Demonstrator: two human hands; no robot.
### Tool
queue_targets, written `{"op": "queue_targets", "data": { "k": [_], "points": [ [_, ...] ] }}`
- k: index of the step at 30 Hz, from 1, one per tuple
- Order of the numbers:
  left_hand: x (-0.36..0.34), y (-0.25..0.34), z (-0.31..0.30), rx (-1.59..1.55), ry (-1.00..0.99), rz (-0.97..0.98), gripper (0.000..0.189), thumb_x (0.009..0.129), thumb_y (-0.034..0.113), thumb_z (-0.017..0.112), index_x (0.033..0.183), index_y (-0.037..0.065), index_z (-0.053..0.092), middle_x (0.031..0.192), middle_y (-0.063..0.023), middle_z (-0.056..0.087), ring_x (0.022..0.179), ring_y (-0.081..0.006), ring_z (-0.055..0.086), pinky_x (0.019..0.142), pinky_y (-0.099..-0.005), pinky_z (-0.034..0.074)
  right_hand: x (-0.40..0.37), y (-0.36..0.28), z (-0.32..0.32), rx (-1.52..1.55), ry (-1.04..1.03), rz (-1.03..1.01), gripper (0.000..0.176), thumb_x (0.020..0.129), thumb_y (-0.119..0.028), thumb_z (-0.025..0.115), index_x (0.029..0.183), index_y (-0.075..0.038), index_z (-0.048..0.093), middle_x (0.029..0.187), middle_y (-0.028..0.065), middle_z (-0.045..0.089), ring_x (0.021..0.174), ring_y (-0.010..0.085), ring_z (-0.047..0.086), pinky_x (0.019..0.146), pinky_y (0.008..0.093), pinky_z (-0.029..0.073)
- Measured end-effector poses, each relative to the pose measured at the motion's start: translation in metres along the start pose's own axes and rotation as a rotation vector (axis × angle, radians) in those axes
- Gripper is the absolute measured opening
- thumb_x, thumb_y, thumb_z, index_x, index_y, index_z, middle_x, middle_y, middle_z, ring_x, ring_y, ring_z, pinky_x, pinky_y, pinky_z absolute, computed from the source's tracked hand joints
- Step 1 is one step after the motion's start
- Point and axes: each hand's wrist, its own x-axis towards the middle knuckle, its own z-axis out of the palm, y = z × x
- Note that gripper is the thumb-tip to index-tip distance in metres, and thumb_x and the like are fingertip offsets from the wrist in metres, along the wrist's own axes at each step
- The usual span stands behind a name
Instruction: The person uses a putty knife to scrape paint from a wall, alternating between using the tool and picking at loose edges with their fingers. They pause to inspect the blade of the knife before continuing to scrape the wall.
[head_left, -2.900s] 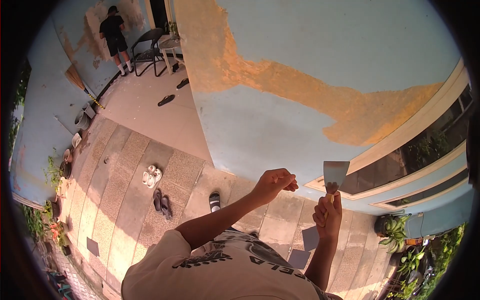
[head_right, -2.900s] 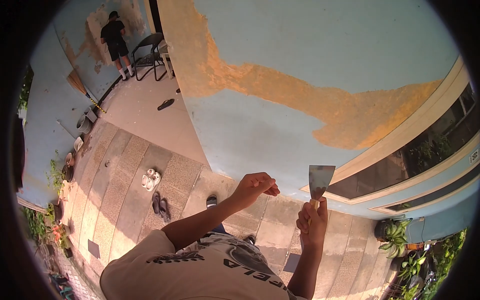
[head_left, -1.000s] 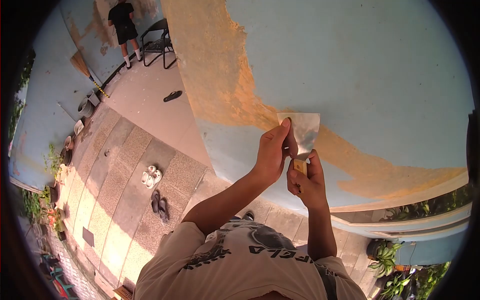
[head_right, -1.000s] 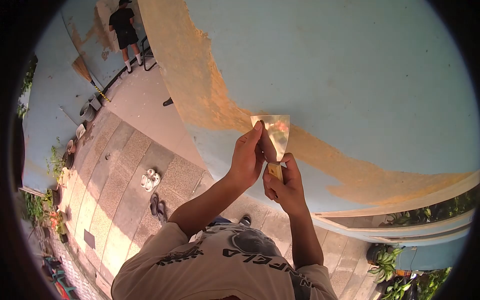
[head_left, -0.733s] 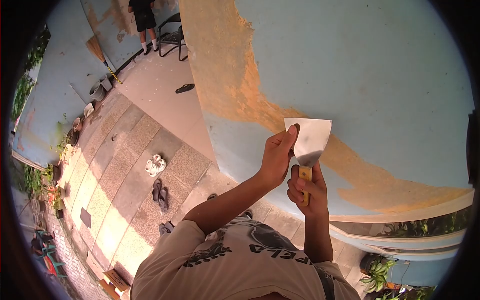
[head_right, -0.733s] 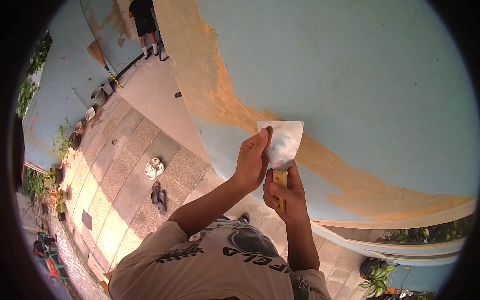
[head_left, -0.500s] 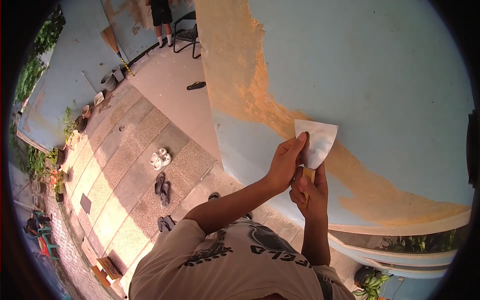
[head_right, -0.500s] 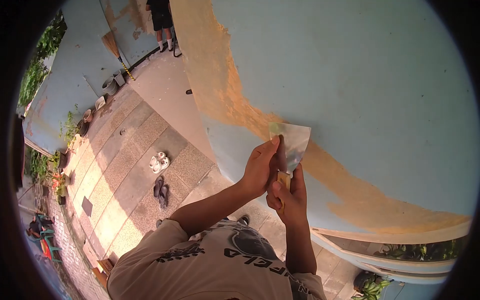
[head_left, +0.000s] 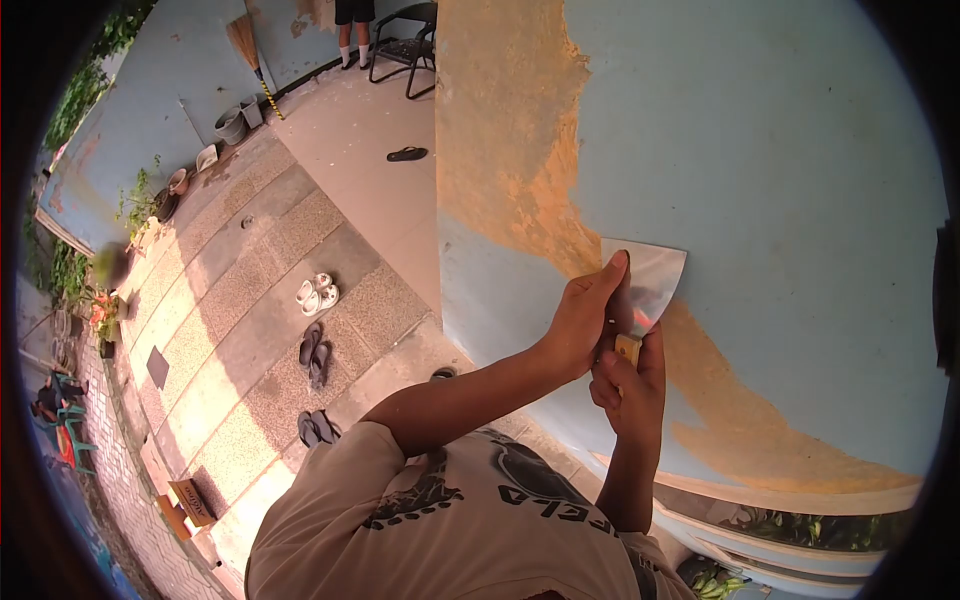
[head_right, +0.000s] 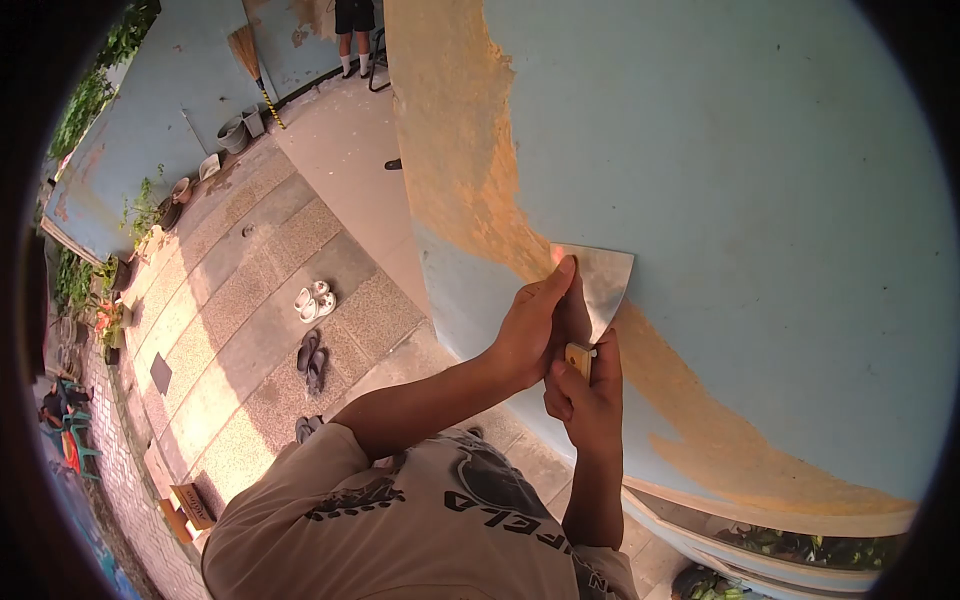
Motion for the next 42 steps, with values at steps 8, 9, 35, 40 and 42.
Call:
{"op": "queue_targets", "data": {
  "k": [8,9,35,40,42],
  "points": [
    [-0.002,0.014,0.023,-0.1,0.143,0.028,0.041,0.103,0.046,0.047,0.085,0.009,0.055,0.077,0.0018,0.054,0.068,-0.006,0.05,0.062,-0.0252,0.045,0.005,-0.01,0.005,-0.041,-0.068,-0.007,0.054,0.087,0.005,0.046,0.137,-0.009,0.031,0.075,0.0042,0.051,0.041,0.0036,0.035,0.036,0.0191,0.026],
    [-0.001,0.017,0.022,-0.122,0.152,0.06,0.041,0.102,0.046,0.047,0.089,0.008,0.056,0.078,0.0012,0.055,0.069,-0.0066,0.051,0.064,-0.0254,0.048,0.008,-0.012,0.007,-0.011,-0.088,0.014,0.048,0.088,0.006,0.047,0.131,-0.008,0.032,0.072,0.003,0.05,0.041,0.0041,0.035,0.036,0.0199,0.026],
    [-0.001,0.003,0.005,0.038,0.169,0.064,0.046,0.103,0.047,0.045,0.085,0.005,0.053,0.064,0.0004,0.047,0.06,-0.0096,0.047,0.077,-0.0355,0.053,-0.004,0.0,0.003,-0.059,-0.062,-0.018,0.032,0.087,0.005,0.047,0.115,-0.007,0.037,0.064,-0.0002,0.046,0.04,0.002,0.034,0.036,0.0207,0.024],
    [-0.005,0.028,0.031,-0.023,0.301,0.071,0.048,0.103,0.047,0.045,0.083,0.005,0.052,0.064,-0.0001,0.047,0.06,-0.0099,0.049,0.08,-0.0367,0.054,0.018,-0.008,0.01,-0.083,-0.161,-0.005,0.034,0.087,0.006,0.047,0.117,-0.008,0.037,0.068,-0.0003,0.047,0.042,0.0026,0.035,0.036,0.021,0.025],
    [-0.002,0.026,0.013,0.0,0.196,0.113,0.049,0.103,0.048,0.044,0.082,0.005,0.052,0.063,-0.0007,0.046,0.06,-0.0106,0.049,0.082,-0.0375,0.054,0.014,-0.004,0.012,-0.101,-0.135,-0.025,0.034,0.087,0.007,0.047,0.117,-0.008,0.038,0.068,-0.0003,0.046,0.042,0.0026,0.034,0.036,0.0213,0.024]
  ]
}}
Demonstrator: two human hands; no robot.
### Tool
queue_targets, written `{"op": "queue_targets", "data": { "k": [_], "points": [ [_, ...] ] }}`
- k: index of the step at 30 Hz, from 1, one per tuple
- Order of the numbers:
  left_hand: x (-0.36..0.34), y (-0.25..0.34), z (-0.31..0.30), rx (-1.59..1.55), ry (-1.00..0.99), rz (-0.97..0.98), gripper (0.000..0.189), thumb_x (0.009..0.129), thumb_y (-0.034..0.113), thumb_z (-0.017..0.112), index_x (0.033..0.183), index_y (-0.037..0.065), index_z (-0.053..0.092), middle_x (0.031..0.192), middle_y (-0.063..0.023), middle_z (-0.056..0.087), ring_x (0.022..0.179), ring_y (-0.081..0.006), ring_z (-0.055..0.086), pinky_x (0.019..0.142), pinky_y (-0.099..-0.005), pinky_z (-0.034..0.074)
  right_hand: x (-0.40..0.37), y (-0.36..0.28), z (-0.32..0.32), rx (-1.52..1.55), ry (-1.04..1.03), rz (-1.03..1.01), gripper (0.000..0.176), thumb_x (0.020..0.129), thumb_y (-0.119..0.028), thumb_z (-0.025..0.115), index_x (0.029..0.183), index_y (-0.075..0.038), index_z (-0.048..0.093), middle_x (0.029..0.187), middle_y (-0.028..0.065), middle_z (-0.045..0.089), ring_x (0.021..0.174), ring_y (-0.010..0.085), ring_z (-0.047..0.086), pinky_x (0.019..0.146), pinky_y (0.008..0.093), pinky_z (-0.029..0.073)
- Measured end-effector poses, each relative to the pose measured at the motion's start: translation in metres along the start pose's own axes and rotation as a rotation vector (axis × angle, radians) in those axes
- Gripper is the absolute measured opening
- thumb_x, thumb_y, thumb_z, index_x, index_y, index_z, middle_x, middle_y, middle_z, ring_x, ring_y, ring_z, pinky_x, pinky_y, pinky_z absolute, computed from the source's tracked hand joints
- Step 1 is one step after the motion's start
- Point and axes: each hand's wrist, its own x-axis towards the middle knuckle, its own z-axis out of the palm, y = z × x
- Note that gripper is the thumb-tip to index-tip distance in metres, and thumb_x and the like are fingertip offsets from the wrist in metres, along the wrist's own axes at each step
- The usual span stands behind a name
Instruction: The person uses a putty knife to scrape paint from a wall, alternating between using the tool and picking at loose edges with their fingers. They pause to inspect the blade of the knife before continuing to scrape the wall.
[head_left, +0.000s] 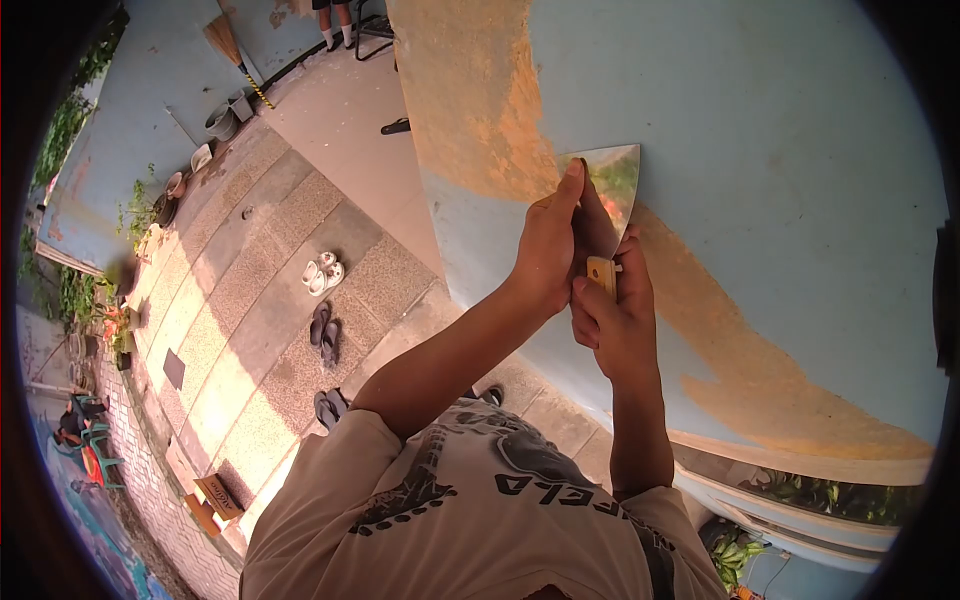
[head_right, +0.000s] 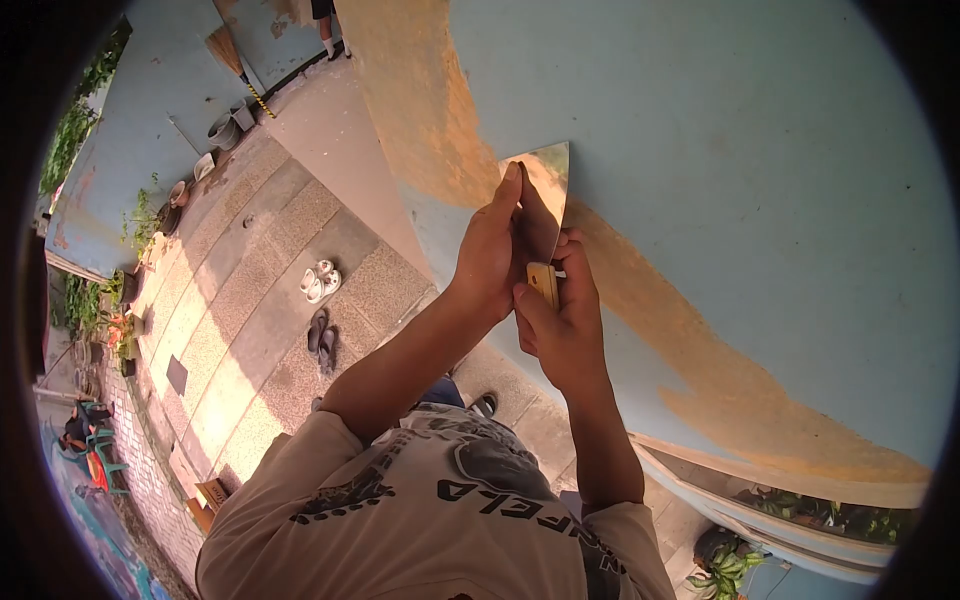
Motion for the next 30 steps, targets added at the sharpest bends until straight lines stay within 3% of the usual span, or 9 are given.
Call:
{"op": "queue_targets", "data": {
  "k": [3,7,12,15,19,21,24,27,30],
  "points": [
    [0.005,-0.009,-0.006,0.059,0.088,-0.062,0.051,0.102,0.051,0.043,0.078,0.006,0.05,0.06,-0.0008,0.044,0.058,-0.0119,0.05,0.082,-0.0372,0.054,-0.001,0.003,0.002,-0.048,-0.002,-0.039,0.034,0.087,0.007,0.047,0.117,-0.008,0.038,0.069,-0.0004,0.046,0.042,0.0026,0.034,0.036,0.0215,0.024],
    [0.001,0.011,0.0,0.02,0.057,0.009,0.048,0.103,0.047,0.045,0.079,0.006,0.05,0.06,0.0001,0.044,0.057,-0.0106,0.048,0.081,-0.0351,0.055,0.007,0.0,0.01,-0.001,-0.013,0.022,0.035,0.088,0.006,0.046,0.119,-0.007,0.037,0.069,-0.0004,0.046,0.042,0.0026,0.035,0.037,0.021,0.026],
    [0.01,0.003,-0.019,0.079,0.033,-0.063,0.048,0.103,0.049,0.044,0.077,0.008,0.05,0.061,0.0008,0.043,0.057,-0.0099,0.047,0.073,-0.0323,0.053,-0.001,0.008,0.02,-0.058,0.031,-0.06,0.035,0.089,0.005,0.047,0.12,-0.006,0.036,0.07,0.0002,0.047,0.043,0.0027,0.037,0.037,0.0209,0.027],
    [0.006,0.017,-0.011,0.046,-0.015,0.014,0.044,0.103,0.046,0.046,0.082,0.007,0.053,0.061,0.0029,0.043,0.057,-0.0083,0.046,0.071,-0.0307,0.052,0.014,0.007,0.024,-0.034,0.022,-0.079,0.034,0.089,0.005,0.047,0.119,-0.006,0.036,0.068,0.0001,0.047,0.041,0.0027,0.036,0.037,0.021,0.027],
    [0.011,0.008,-0.013,0.112,0.042,-0.028,0.052,0.102,0.05,0.044,0.076,0.006,0.051,0.062,-0.0016,0.045,0.059,-0.0142,0.052,0.08,-0.0359,0.055,0.007,0.012,0.023,-0.022,0.03,-0.105,0.031,0.089,0.005,0.046,0.116,-0.006,0.037,0.066,0.0,0.047,0.041,0.0029,0.034,0.036,0.0212,0.027],
    [0.0,0.026,0.007,0.022,0.137,-0.05,0.052,0.102,0.051,0.044,0.082,0.005,0.053,0.069,-0.0033,0.05,0.065,-0.0133,0.053,0.075,-0.0349,0.054,0.018,0.007,0.024,0.007,0.01,-0.078,0.03,0.089,0.006,0.046,0.115,-0.006,0.036,0.064,-0.0001,0.046,0.041,0.0032,0.034,0.036,0.0209,0.026],
    [0.015,0.022,-0.027,0.126,-0.071,-0.037,0.046,0.102,0.049,0.047,0.086,0.007,0.052,0.074,-0.0011,0.051,0.064,-0.0104,0.05,0.062,-0.0309,0.046,0.014,0.011,0.026,-0.006,0.022,-0.067,0.031,0.089,0.006,0.047,0.115,-0.007,0.036,0.064,0.0,0.046,0.041,0.0035,0.034,0.037,0.0207,0.027],
    [0.014,0.018,-0.017,0.109,0.03,-0.03,0.049,0.102,0.051,0.044,0.082,0.008,0.051,0.069,-0.0032,0.051,0.059,-0.0123,0.048,0.061,-0.0303,0.046,0.02,0.009,0.029,-0.002,0.035,-0.093,0.032,0.089,0.005,0.048,0.117,-0.006,0.036,0.066,0.0007,0.047,0.041,0.0039,0.035,0.037,0.021,0.027],
    [0.016,0.028,-0.024,0.076,-0.004,-0.029,0.048,0.101,0.051,0.046,0.092,0.004,0.054,0.077,-0.0046,0.055,0.065,-0.0136,0.053,0.068,-0.0298,0.051,0.02,0.01,0.032,-0.008,0.031,-0.063,0.035,0.089,0.005,0.049,0.119,-0.005,0.035,0.068,0.0013,0.047,0.042,0.004,0.036,0.037,0.0214,0.027]
  ]
}}
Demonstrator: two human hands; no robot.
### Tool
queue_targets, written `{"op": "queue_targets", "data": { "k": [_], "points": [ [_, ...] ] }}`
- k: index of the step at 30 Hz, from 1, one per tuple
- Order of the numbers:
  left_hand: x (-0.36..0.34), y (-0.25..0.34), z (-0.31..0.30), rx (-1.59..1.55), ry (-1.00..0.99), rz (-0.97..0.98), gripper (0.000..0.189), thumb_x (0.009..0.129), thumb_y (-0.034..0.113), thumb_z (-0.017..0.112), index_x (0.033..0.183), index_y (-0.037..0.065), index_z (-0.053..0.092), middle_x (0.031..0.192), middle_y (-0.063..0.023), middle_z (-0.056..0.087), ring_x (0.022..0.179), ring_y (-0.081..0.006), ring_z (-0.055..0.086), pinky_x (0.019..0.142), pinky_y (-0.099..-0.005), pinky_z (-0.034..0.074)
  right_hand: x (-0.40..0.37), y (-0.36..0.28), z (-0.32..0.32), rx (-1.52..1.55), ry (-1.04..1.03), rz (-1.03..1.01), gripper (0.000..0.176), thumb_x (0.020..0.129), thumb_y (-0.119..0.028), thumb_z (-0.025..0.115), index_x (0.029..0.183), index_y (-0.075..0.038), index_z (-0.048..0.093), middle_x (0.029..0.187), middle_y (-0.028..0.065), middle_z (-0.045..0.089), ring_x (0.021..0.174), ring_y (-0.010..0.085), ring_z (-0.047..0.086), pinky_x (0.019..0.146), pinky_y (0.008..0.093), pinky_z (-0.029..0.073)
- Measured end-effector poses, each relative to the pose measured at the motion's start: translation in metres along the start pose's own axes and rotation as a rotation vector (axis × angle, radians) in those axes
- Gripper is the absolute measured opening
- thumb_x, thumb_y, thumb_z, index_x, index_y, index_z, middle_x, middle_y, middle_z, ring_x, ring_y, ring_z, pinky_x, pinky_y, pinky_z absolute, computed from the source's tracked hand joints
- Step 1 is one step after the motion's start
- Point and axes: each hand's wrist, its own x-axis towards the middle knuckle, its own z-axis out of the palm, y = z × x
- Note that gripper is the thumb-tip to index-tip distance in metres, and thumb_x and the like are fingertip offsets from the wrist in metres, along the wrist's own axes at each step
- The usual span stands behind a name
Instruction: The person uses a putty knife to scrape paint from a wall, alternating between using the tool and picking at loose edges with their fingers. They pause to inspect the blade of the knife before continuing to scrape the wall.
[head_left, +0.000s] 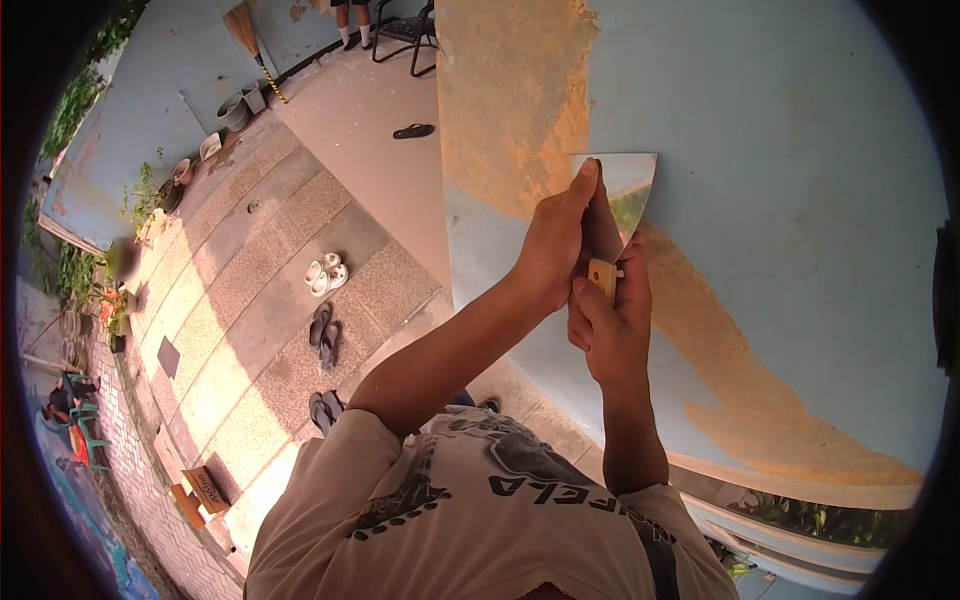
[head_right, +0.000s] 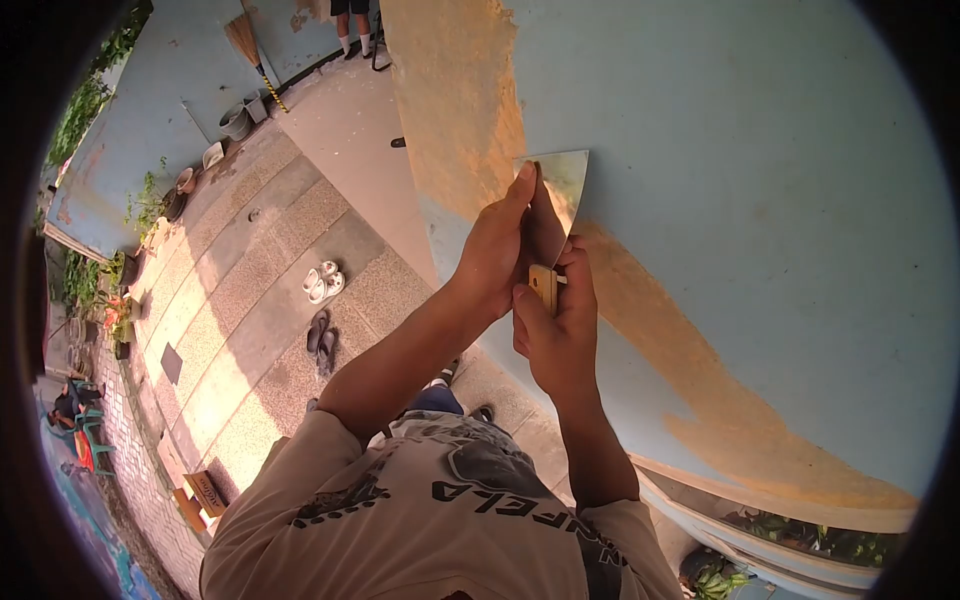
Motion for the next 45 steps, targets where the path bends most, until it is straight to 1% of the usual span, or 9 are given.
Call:
{"op": "queue_targets", "data": {
  "k": [7,11,13,17,28,33,37,38,45],
  "points": [
    [0.002,-0.002,-0.004,0.111,0.044,-0.034,0.054,0.1,0.051,0.048,0.1,-0.003,0.055,0.086,-0.0093,0.059,0.076,-0.0168,0.062,0.069,-0.0326,0.055,0.005,0.004,0.007,0.007,-0.004,-0.049,0.035,0.089,0.004,0.048,0.121,-0.005,0.034,0.07,0.0019,0.048,0.044,0.004,0.038,0.038,0.022,0.029],
    [-0.002,-0.001,0.001,0.072,-0.035,-0.04,0.053,0.099,0.051,0.052,0.1,-0.002,0.055,0.09,-0.0067,0.059,0.078,-0.0119,0.058,0.069,-0.0301,0.055,-0.008,0.007,0.004,0.015,0.031,-0.043,0.034,0.09,0.004,0.046,0.12,-0.005,0.034,0.07,0.0022,0.049,0.043,0.0038,0.038,0.037,0.0217,0.029],
    [-0.003,-0.002,0.009,0.031,0.029,-0.007,0.048,0.099,0.05,0.052,0.088,0.004,0.06,0.076,-0.001,0.056,0.064,-0.0078,0.049,0.056,-0.0237,0.043,-0.006,0.002,0.007,0.036,0.019,-0.04,0.034,0.09,0.004,0.046,0.12,-0.005,0.034,0.071,0.0024,0.049,0.043,0.0038,0.038,0.037,0.0217,0.028],
    [-0.009,0.001,0.008,0.038,-0.039,-0.032,0.052,0.098,0.051,0.053,0.098,-0.001,0.055,0.079,-0.0025,0.053,0.069,-0.0111,0.057,0.066,-0.0302,0.054,-0.008,0.011,-0.002,0.034,0.039,-0.042,0.034,0.09,0.005,0.047,0.119,-0.005,0.034,0.071,0.0027,0.05,0.043,0.0039,0.038,0.037,0.0213,0.029],
    [-0.001,-0.003,0.002,0.127,0.036,0.025,0.056,0.098,0.052,0.052,0.1,-0.003,0.057,0.08,-0.0071,0.057,0.07,-0.015,0.06,0.068,-0.0317,0.056,-0.003,0.006,0.004,0.02,0.022,-0.063,0.04,0.09,0.005,0.047,0.126,-0.004,0.033,0.066,0.0015,0.048,0.043,0.0044,0.04,0.038,0.0213,0.03],
    [-0.002,-0.003,0.002,0.126,0.046,0.006,0.055,0.098,0.054,0.051,0.092,0.0,0.055,0.078,-0.006,0.054,0.067,-0.0139,0.058,0.07,-0.0331,0.057,-0.003,0.013,0.002,0.013,-0.004,-0.062,0.041,0.09,0.005,0.046,0.127,-0.004,0.033,0.065,0.001,0.048,0.043,0.0044,0.04,0.039,0.0212,0.03],
    [0.004,0.005,-0.002,0.153,-0.037,0.065,0.06,0.096,0.057,0.052,0.099,-0.003,0.053,0.08,-0.0083,0.056,0.066,-0.0171,0.061,0.071,-0.0341,0.058,0.003,0.011,0.008,-0.001,0.02,-0.075,0.039,0.089,0.006,0.046,0.124,-0.003,0.035,0.069,0.0014,0.049,0.044,0.0043,0.04,0.039,0.0213,0.032],
    [0.001,0.008,-0.001,0.117,0.018,-0.026,0.061,0.097,0.056,0.051,0.101,-0.005,0.053,0.085,-0.0105,0.057,0.068,-0.0169,0.062,0.071,-0.0331,0.058,0.004,0.011,0.008,0.001,0.017,-0.066,0.037,0.088,0.006,0.046,0.122,-0.003,0.036,0.07,0.0016,0.05,0.044,0.0043,0.041,0.04,0.0213,0.033],
    [0.001,0.014,0.001,0.118,-0.034,0.045,0.064,0.096,0.058,0.05,0.101,-0.006,0.054,0.087,-0.0134,0.06,0.072,-0.0193,0.065,0.068,-0.0337,0.058,0.007,0.015,0.009,-0.046,0.001,-0.103,0.041,0.088,0.006,0.049,0.126,-0.004,0.036,0.08,0.0038,0.052,0.051,0.0041,0.044,0.041,0.0213,0.033]
  ]
}}
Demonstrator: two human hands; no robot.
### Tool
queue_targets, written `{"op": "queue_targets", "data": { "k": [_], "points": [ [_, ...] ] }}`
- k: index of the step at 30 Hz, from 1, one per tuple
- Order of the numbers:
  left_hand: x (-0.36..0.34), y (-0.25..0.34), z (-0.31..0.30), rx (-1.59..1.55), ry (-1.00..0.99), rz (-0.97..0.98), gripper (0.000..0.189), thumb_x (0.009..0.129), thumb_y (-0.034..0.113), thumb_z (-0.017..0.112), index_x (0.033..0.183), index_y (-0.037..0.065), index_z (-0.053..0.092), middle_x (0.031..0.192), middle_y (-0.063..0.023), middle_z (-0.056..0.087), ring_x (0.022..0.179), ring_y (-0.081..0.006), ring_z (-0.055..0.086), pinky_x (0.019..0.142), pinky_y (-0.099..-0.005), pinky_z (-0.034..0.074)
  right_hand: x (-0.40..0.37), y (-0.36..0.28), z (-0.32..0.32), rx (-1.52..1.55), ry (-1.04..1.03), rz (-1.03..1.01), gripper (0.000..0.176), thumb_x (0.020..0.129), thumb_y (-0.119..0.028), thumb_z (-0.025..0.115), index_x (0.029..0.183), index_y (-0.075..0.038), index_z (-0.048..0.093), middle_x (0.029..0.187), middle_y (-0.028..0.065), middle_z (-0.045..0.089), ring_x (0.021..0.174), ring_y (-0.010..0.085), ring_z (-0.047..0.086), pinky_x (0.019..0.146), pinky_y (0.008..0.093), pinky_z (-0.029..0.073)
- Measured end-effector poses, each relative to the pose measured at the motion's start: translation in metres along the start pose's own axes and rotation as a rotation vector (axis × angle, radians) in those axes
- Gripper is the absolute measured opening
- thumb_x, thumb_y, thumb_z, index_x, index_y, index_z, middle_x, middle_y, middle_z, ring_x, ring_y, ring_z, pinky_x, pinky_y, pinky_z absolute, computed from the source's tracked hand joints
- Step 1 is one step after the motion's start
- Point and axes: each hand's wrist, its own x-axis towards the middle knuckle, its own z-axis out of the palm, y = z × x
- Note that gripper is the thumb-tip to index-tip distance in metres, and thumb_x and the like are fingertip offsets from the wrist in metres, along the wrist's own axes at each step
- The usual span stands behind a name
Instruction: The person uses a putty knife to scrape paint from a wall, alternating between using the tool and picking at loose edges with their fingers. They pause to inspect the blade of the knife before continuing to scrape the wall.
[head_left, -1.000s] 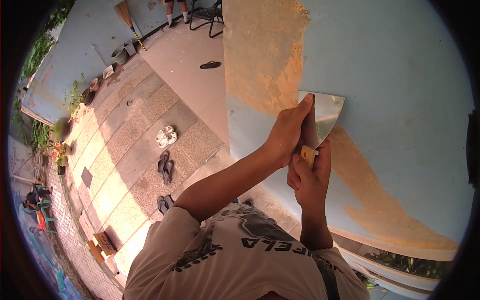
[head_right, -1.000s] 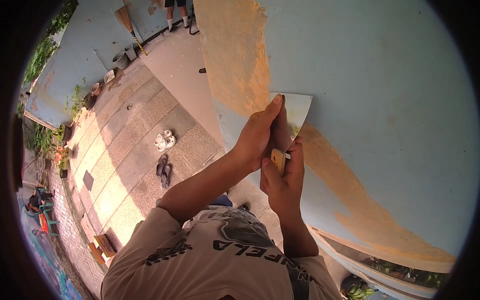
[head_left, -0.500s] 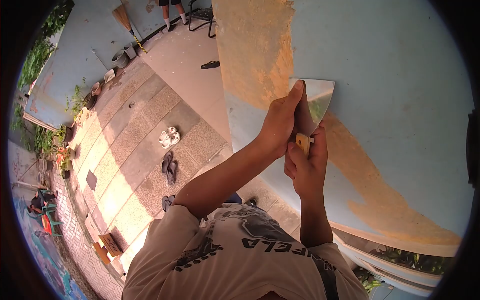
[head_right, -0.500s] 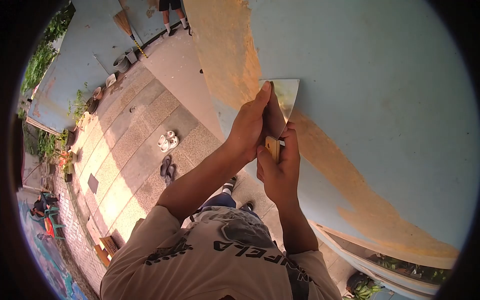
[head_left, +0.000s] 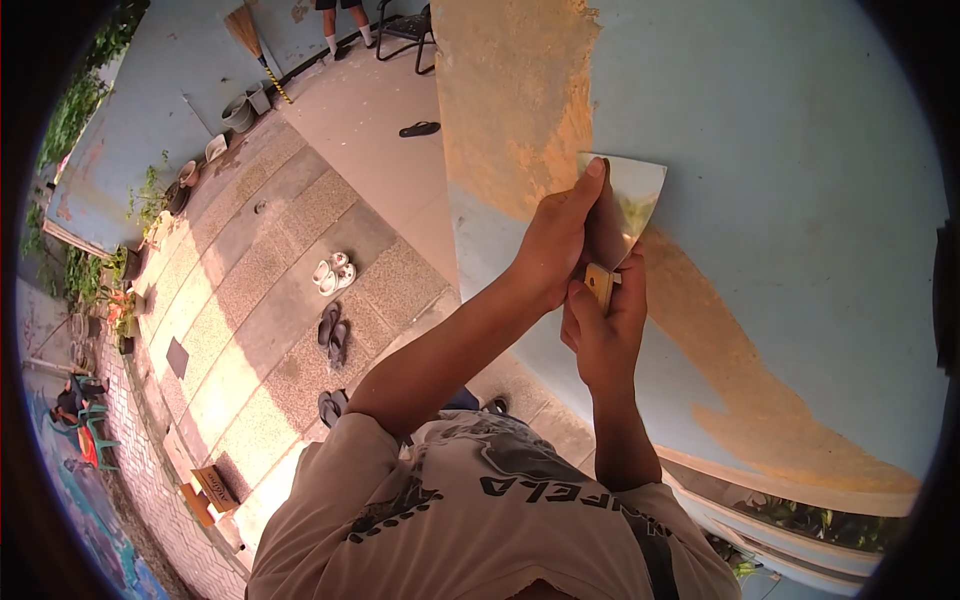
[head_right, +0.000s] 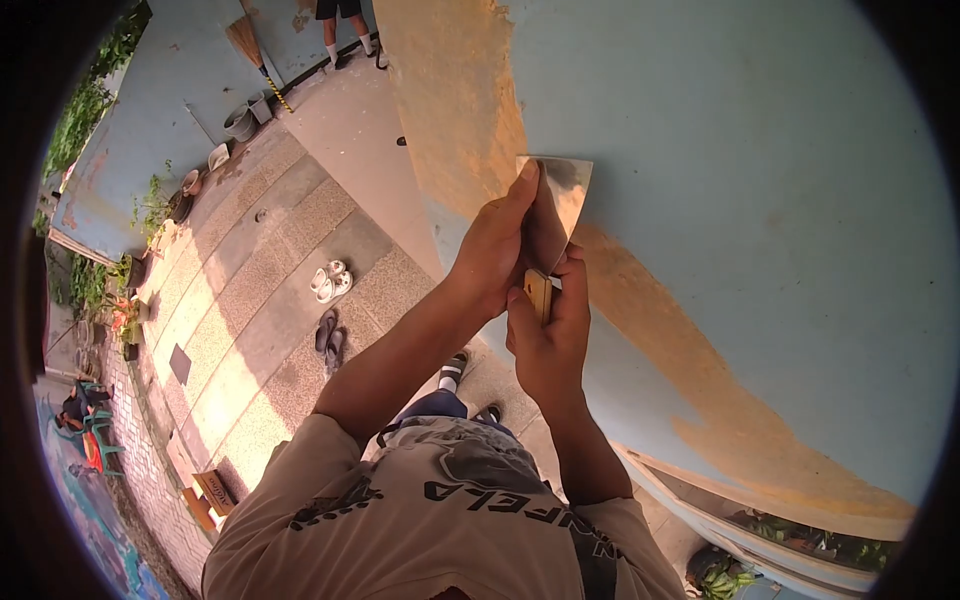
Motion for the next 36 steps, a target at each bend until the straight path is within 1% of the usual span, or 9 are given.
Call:
{"op": "queue_targets", "data": {
  "k": [9,11,15,18,24,27,30,33,36],
  "points": [
    [-0.006,-0.014,0.008,-0.036,0.031,-0.052,0.06,0.096,0.056,0.053,0.098,-0.004,0.056,0.087,-0.0098,0.058,0.073,-0.0143,0.06,0.071,-0.0342,0.058,-0.012,-0.005,-0.009,0.121,0.034,0.069,0.042,0.09,0.005,0.047,0.128,-0.004,0.033,0.072,0.0038,0.051,0.045,0.0042,0.04,0.039,0.0211,0.03],
    [-0.006,-0.016,0.011,-0.062,0.06,-0.065,0.051,0.099,0.052,0.052,0.089,0.003,0.062,0.081,-0.0038,0.06,0.068,-0.0089,0.055,0.062,-0.0255,0.048,-0.013,-0.003,-0.01,0.128,0.034,0.058,0.043,0.09,0.005,0.047,0.129,-0.004,0.032,0.072,0.0041,0.051,0.044,0.0042,0.04,0.038,0.0211,0.03],
    [-0.008,-0.009,0.016,-0.021,0.118,-0.08,0.053,0.099,0.053,0.051,0.09,0.002,0.062,0.082,-0.0044,0.061,0.069,-0.0101,0.056,0.062,-0.0257,0.049,-0.009,-0.009,-0.007,0.145,0.044,0.086,0.045,0.09,0.004,0.048,0.13,-0.005,0.03,0.071,0.0036,0.051,0.044,0.0041,0.04,0.038,0.0209,0.03],
    [-0.011,-0.019,0.015,-0.01,0.012,-0.029,0.06,0.096,0.058,0.053,0.1,-0.002,0.057,0.085,-0.0053,0.058,0.074,-0.0112,0.059,0.065,-0.0269,0.052,-0.021,-0.003,-0.017,0.143,0.066,0.093,0.042,0.091,0.004,0.049,0.128,-0.005,0.032,0.07,0.003,0.051,0.044,0.0039,0.04,0.038,0.021,0.029],
    [-0.016,-0.015,0.032,-0.042,0.139,-0.067,0.053,0.098,0.056,0.049,0.083,0.005,0.052,0.074,-0.0025,0.051,0.064,-0.0108,0.05,0.065,-0.0287,0.052,-0.014,-0.008,-0.027,0.136,-0.008,0.09,0.034,0.09,0.005,0.049,0.119,-0.007,0.036,0.063,-0.0004,0.046,0.042,0.0032,0.037,0.036,0.0211,0.026],
    [-0.012,-0.029,0.018,-0.091,-0.044,-0.036,0.052,0.101,0.054,0.044,0.091,0.004,0.054,0.077,-0.0026,0.051,0.074,-0.0144,0.058,0.082,-0.0387,0.052,-0.024,-0.013,-0.037,0.161,-0.018,0.115,0.033,0.09,0.006,0.049,0.117,-0.007,0.037,0.061,-0.0014,0.045,0.041,0.003,0.035,0.036,0.0211,0.024],
    [-0.032,-0.037,0.03,-0.145,0.075,-0.119,0.054,0.101,0.054,0.042,0.092,0.003,0.055,0.076,-0.0038,0.05,0.08,-0.0162,0.06,0.085,-0.0399,0.051,-0.039,-0.019,-0.048,0.135,-0.032,0.148,0.031,0.09,0.005,0.051,0.116,-0.007,0.039,0.061,-0.0012,0.045,0.042,0.0027,0.034,0.037,0.0211,0.023],
    [-0.047,-0.057,0.006,-0.077,0.022,-0.068,0.053,0.102,0.052,0.042,0.09,0.003,0.056,0.08,-0.0065,0.057,0.083,-0.0171,0.061,0.084,-0.0386,0.052,-0.051,-0.02,-0.051,0.26,-0.039,0.225,0.03,0.091,0.004,0.054,0.115,-0.007,0.041,0.065,-0.0001,0.048,0.042,0.0027,0.035,0.036,0.0209,0.023],
    [-0.066,-0.06,-0.002,0.048,0.001,-0.028,0.049,0.103,0.049,0.043,0.093,0.003,0.059,0.091,-0.0103,0.064,0.088,-0.0185,0.063,0.083,-0.0372,0.052,-0.053,-0.028,-0.043,0.297,-0.014,0.101,0.03,0.091,0.004,0.056,0.115,-0.007,0.042,0.07,0.0012,0.051,0.043,0.003,0.037,0.037,0.0209,0.025]
  ]
}}
